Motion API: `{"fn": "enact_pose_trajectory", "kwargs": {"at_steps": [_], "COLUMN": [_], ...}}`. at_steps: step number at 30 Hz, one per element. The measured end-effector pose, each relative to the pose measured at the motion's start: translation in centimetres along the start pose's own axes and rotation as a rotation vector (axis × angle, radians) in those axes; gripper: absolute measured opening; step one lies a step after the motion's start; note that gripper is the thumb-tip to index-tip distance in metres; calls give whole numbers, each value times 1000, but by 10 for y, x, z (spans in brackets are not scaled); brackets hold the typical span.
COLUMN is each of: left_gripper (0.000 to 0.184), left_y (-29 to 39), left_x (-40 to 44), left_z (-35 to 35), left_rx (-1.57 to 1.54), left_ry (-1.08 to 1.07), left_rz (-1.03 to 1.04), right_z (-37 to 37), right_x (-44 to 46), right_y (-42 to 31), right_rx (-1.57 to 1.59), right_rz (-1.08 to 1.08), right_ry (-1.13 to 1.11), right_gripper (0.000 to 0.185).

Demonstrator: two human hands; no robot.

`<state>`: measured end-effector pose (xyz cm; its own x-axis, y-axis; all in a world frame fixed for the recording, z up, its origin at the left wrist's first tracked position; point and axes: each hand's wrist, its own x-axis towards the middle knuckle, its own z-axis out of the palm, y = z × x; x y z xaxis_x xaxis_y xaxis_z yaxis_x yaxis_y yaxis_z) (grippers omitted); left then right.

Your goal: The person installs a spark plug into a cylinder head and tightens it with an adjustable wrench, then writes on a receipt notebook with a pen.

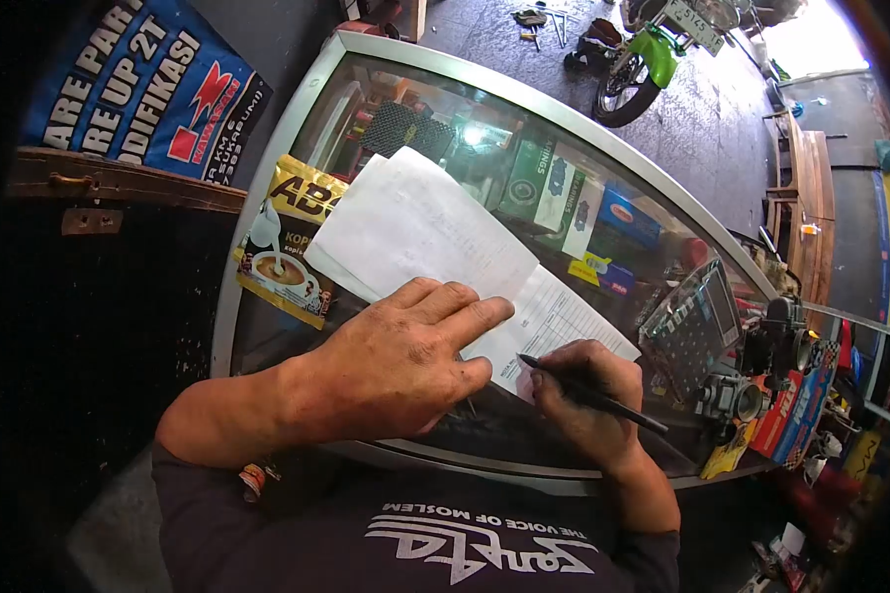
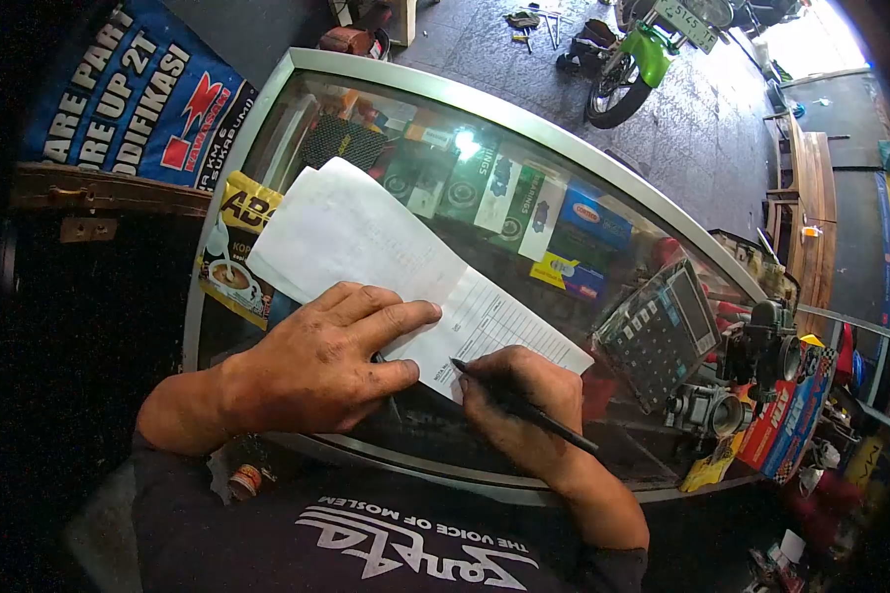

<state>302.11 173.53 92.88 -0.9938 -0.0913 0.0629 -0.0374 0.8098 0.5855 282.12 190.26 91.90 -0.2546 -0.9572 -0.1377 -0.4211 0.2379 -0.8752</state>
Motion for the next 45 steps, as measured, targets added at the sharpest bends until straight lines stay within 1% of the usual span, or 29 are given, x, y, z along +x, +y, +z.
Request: {"fn": "enact_pose_trajectory", "kwargs": {"at_steps": [2,3,5,6,8,9,11,12,14,18,21,23,27,29,33,35,36,39,41,42,44,45], "left_gripper": [13,13,13,14,14,15,15,15,15,17,19,21,26,26,26,25,23,18,17,15,15,15], "left_y": [1,1,0,0,1,1,1,0,0,0,1,1,0,1,0,0,1,-1,-2,-2,-3,-2], "left_x": [1,1,1,1,1,2,2,2,2,1,2,2,2,1,1,2,2,1,0,0,-1,-1], "left_z": [-1,-2,-1,-1,-1,-2,-2,-2,-1,0,-3,-3,-3,-2,-1,-3,-3,1,1,2,4,4], "left_rx": [-6,-9,-2,5,3,1,-2,-5,-3,-6,-10,-14,-28,-24,-14,-10,-6,-4,-3,-4,4,15], "left_ry": [-6,-12,-14,-16,-20,-26,-25,-22,-17,-18,-27,-32,-26,-24,-33,-40,-46,-13,-7,-4,7,15], "left_rz": [-3,-6,-4,-6,-9,-14,-11,-10,-10,-19,-20,-22,-22,-22,-26,-24,-22,-18,-16,-8,-13,-8], "right_z": [-1,0,1,2,3,2,2,3,5,3,5,3,3,3,1,1,0,-2,-5,-5,-5,-6], "right_x": [-2,-1,2,1,-1,0,2,2,0,0,-1,1,0,0,2,1,1,1,-5,-8,-14,-15], "right_y": [1,1,-1,-1,0,-1,-1,-1,2,1,3,-3,-3,0,-3,-4,-4,-5,-3,0,7,7], "right_rx": [87,87,-29,-30,88,88,7,6,58,2,64,9,72,120,119,92,92,87,3,5,79,80], "right_rz": [130,132,-41,-42,135,135,-33,-33,17,17,36,101,74,47,63,127,128,106,48,46,-45,-35], "right_ry": [-33,-31,11,13,0,1,29,32,47,31,52,46,38,32,-12,-7,-7,-1,-38,-47,-49,-71], "right_gripper": [16,16,11,11,11,11,9,9,10,10,10,17,10,10,11,16,16,16,15,15,14,16]}}
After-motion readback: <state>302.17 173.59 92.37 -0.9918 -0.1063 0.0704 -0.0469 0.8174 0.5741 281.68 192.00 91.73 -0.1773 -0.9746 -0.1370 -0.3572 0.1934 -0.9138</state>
